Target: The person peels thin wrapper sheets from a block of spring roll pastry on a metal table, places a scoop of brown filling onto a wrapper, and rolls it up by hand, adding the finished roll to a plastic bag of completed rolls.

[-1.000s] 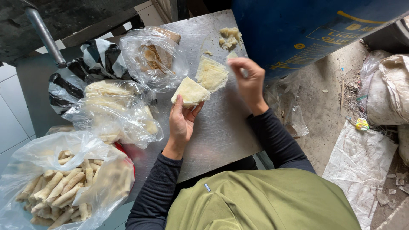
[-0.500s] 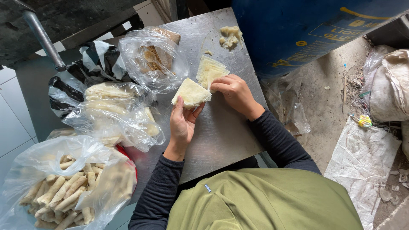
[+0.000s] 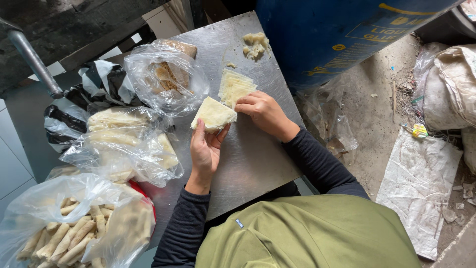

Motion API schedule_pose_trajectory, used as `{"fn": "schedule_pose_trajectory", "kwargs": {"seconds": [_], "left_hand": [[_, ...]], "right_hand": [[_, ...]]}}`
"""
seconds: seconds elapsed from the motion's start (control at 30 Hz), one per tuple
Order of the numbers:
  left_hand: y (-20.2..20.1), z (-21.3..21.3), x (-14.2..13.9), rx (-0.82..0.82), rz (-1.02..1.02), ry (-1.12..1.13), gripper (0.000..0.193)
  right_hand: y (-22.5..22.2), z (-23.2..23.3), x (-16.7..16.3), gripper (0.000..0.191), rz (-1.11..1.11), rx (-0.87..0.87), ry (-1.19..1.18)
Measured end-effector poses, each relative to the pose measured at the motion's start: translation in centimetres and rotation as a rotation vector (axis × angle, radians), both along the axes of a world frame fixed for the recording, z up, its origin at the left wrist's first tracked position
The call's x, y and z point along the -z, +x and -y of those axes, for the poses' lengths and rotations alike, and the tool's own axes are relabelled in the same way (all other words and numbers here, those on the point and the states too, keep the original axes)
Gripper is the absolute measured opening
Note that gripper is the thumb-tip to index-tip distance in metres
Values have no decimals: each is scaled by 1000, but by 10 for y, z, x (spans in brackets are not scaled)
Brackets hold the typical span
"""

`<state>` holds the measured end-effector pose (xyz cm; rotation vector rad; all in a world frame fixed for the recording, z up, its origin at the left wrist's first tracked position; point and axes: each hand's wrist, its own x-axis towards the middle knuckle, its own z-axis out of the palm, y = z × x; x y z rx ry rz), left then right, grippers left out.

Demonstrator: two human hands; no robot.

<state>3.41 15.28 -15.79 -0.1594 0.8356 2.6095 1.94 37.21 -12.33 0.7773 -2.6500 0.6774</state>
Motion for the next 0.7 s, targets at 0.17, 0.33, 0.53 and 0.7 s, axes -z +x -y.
{"fn": "schedule_pose_trajectory", "kwargs": {"seconds": [0.17, 0.33, 0.53, 0.7], "left_hand": [[0, 0, -3, 15, -7, -14, 51], [1, -1, 1, 32, -8, -8, 52], [6, -7, 12, 99, -67, 25, 54], [7, -12, 15, 134, -79, -20, 49]], "right_hand": [[0, 1, -11, 17, 48, -10, 1], [4, 0, -28, 33, 252, -24, -365], [16, 22, -26, 39, 296, -66, -464], [17, 29, -11, 14, 335, 17, -563]]}}
